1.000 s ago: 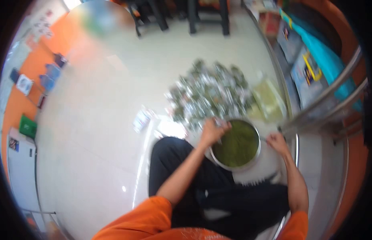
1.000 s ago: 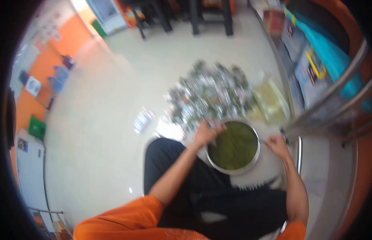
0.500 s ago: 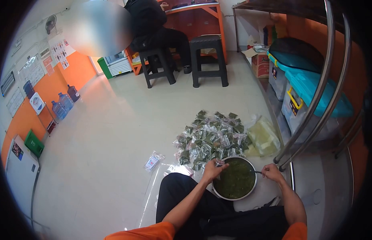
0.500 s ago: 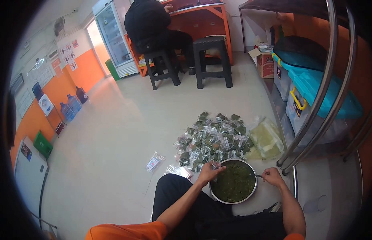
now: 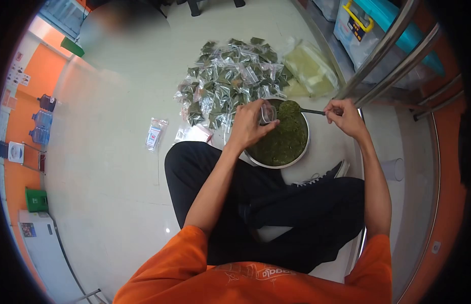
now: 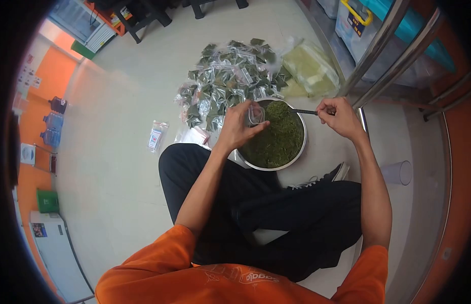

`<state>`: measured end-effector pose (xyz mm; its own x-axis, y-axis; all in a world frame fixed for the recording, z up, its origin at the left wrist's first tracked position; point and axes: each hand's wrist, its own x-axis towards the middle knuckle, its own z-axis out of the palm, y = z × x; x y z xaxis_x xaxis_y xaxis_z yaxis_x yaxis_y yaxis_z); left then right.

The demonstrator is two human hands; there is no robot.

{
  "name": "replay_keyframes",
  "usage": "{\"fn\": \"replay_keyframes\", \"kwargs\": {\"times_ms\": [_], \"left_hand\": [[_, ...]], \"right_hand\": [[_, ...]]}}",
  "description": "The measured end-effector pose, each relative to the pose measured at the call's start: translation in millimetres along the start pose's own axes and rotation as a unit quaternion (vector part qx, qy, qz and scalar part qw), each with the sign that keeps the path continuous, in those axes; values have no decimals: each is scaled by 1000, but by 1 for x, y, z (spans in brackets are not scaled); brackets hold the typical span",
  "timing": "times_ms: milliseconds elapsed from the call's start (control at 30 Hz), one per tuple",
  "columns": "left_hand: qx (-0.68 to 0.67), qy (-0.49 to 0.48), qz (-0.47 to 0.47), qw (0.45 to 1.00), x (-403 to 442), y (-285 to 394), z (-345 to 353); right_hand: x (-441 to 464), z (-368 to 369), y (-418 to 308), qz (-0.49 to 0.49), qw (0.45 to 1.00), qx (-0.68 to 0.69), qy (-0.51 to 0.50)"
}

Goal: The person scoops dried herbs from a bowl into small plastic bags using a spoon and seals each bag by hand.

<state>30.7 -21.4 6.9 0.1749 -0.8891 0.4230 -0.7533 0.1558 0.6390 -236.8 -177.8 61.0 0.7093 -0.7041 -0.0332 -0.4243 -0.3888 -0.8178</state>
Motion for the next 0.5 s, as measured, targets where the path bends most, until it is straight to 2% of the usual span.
{"fn": "replay_keyframes", "kwargs": {"times_ms": [33,167,300,367,500], "left_hand": [[14,7,18,1000,0,-1,1],[52,-50,-10,997,-3,1,1],[65,-51,2,997,-7,1,6],[101,-94,-6,990,-7,4,4],[120,-82,23,989,-9,5,9]], "right_hand": [[-2,0,-8,-7,1000,-9,-6],[3,5,-5,-36,999,-21,-26],[2,12,-12,-52,997,-55,-16],[1,14,-13,-80,990,-118,9],[-5,19,-41,-60,979,-194,18]]}}
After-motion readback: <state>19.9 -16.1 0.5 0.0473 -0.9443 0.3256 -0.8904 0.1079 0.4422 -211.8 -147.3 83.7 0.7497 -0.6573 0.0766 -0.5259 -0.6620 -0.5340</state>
